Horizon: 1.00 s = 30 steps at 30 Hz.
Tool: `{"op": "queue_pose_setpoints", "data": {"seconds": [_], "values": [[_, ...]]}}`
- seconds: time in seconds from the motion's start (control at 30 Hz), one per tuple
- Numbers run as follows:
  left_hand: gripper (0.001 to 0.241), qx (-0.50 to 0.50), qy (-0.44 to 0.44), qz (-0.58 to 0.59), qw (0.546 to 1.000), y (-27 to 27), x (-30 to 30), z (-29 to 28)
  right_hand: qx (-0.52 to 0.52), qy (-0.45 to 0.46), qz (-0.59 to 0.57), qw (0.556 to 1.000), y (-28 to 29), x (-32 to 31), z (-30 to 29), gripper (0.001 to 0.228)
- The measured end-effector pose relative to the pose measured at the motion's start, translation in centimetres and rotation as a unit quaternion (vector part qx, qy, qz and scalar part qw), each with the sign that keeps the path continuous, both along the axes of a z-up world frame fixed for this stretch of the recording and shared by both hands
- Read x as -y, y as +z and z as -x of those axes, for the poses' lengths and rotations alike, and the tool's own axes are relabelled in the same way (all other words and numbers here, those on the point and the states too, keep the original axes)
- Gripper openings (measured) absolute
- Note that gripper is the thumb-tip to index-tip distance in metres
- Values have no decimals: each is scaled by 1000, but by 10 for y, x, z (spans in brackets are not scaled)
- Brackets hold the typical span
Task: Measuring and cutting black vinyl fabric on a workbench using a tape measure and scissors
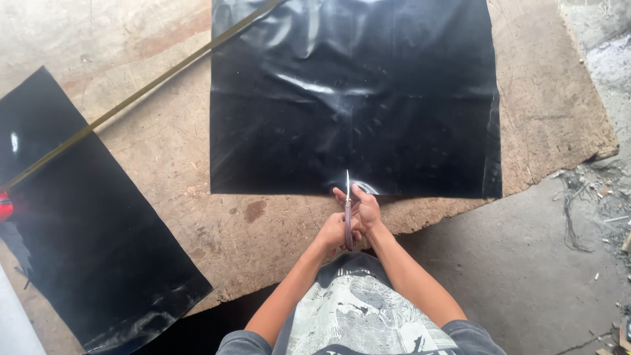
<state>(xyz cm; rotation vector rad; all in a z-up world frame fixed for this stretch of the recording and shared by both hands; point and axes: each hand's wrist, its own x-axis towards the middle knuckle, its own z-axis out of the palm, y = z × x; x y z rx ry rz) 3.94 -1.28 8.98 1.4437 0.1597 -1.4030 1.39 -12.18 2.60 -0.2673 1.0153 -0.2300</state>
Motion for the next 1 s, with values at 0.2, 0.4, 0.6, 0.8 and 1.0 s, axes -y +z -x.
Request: {"op": "queue_pose_setpoints", "data": {"seconds": [0.2, 0.4, 0.6, 0.8, 1.0], "values": [[20, 42, 3, 1, 999, -11, 7, 8, 5, -4, 16, 1000, 7, -5, -2, 33], [20, 74, -5, 1, 997, -24, 16, -1, 8, -15, -3, 1000, -1, -5, 5, 42], [19, 91, 2, -9, 996, -42, 23, -10, -14, 22, 43, 999, 25, -11, 2, 47], [18, 106, 3, -24, 994, -61, 42, -39, -52, -16, 161, 985, -51, -15, 10, 69], [18, 121, -19, -26, 992, -78, 65, -75, -49, -108, 123, 985, -41, -18, -4, 48]]}}
